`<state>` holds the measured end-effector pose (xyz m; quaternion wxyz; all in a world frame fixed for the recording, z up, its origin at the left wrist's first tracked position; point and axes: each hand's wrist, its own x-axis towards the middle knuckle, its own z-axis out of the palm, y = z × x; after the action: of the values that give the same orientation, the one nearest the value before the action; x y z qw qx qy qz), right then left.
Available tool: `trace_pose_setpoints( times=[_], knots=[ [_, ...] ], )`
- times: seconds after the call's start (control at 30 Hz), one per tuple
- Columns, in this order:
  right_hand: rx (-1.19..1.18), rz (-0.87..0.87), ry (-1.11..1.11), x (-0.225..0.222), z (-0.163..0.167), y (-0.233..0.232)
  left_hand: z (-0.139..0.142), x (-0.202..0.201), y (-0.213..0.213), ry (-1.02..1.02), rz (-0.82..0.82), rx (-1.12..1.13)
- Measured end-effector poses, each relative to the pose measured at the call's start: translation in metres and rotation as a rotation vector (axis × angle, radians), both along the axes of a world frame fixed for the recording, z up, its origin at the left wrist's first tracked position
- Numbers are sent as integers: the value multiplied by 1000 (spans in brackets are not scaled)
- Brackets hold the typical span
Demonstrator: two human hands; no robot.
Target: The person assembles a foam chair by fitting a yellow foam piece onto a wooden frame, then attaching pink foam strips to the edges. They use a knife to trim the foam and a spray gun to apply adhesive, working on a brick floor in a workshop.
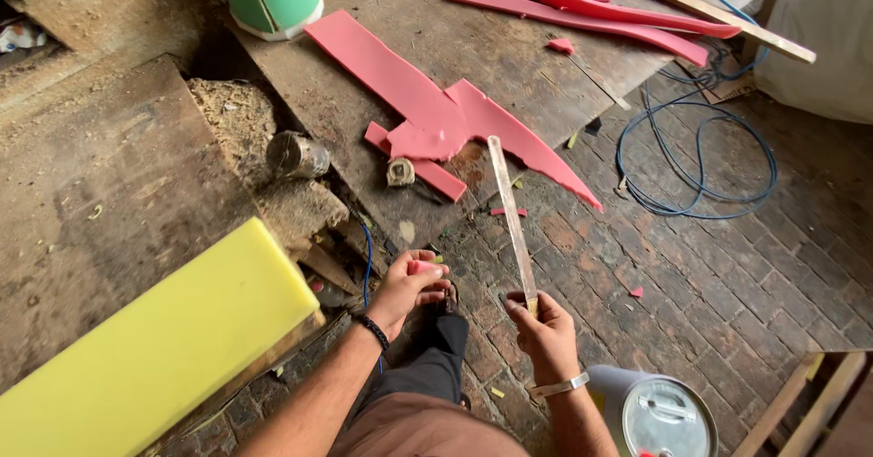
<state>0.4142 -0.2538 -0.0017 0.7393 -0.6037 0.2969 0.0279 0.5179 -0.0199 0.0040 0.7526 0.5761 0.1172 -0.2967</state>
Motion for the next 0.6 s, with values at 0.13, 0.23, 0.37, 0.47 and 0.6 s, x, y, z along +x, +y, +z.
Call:
trace_pose_setpoints(
  times=[0.13, 0.23, 0.37, 0.47, 0.6],
  knots=[
    [-4, 50, 9, 88, -10, -44, -32, 93, -27, 81, 100, -134],
    [-43, 84, 43, 152, -4, -84, -40, 157, -53, 81, 172, -120],
    [-74, 122, 57, 242, 3, -118, -37, 240, -80, 9, 227, 1],
    [-39, 157, 46, 297, 1, -134, -31, 285, -88, -15, 317, -184],
    [-22, 266, 80, 373, -10, -141, -22, 328, -86, -106, 468, -422]
  ],
)
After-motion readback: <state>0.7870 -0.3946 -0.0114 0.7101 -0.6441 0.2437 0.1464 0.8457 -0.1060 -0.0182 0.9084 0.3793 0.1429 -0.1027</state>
